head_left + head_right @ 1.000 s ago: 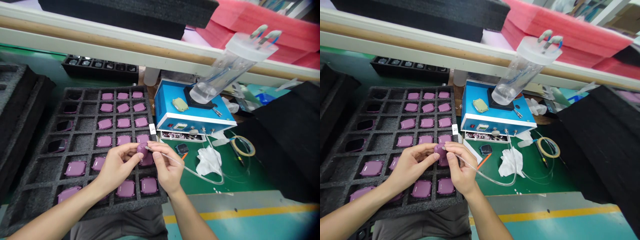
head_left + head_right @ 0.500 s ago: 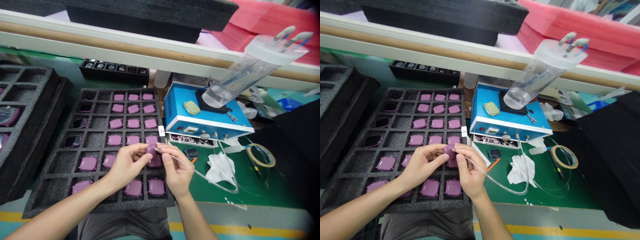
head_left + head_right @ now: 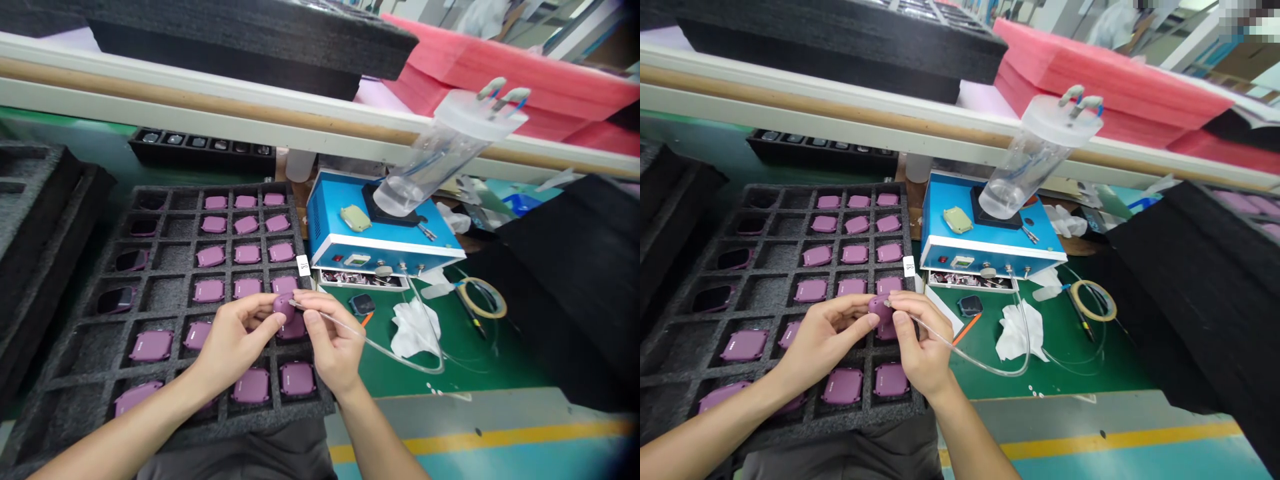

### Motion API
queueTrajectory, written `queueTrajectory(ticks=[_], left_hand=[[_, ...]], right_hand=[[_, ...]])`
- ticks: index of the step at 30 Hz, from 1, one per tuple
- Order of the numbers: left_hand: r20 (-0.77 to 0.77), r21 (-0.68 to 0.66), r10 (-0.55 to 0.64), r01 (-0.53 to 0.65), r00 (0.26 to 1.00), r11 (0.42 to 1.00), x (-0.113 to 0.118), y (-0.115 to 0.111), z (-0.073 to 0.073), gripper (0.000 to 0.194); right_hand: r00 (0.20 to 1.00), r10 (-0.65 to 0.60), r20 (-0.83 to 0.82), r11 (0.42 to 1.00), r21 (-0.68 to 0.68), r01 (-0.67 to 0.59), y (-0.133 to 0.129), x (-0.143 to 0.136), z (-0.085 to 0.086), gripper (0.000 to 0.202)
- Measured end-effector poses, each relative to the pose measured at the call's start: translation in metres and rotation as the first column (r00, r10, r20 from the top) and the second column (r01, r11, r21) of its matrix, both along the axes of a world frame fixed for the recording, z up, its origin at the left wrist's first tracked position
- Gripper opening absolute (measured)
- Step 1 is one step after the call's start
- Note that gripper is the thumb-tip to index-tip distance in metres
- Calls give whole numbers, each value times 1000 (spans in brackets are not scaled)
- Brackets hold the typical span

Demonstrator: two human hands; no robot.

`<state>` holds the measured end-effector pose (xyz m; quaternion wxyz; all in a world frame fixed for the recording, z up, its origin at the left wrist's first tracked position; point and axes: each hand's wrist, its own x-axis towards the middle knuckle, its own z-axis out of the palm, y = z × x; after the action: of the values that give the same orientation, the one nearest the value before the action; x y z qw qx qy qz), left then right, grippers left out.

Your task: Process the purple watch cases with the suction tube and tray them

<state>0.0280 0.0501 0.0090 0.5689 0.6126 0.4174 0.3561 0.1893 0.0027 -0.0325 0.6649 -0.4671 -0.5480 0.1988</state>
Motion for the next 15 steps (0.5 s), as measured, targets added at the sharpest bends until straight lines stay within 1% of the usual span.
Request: queueTrajectory(ticks=[10,13,15], left_hand=[[-14,-3,0,0,1000,1000,-1,0,-1,23],[-44,23,18,-17,999,1000,1,-7,-2,24],[-95,65,34,-28,995,997,-4,-10,1,26]], right_hand=[[1000,10,7,1000,17,-10,1,0,0,17],[999,42,10,999,29,-42,-3,2,-2,17],[999,50,4,998,35,-50,-8,3,-5,17]])
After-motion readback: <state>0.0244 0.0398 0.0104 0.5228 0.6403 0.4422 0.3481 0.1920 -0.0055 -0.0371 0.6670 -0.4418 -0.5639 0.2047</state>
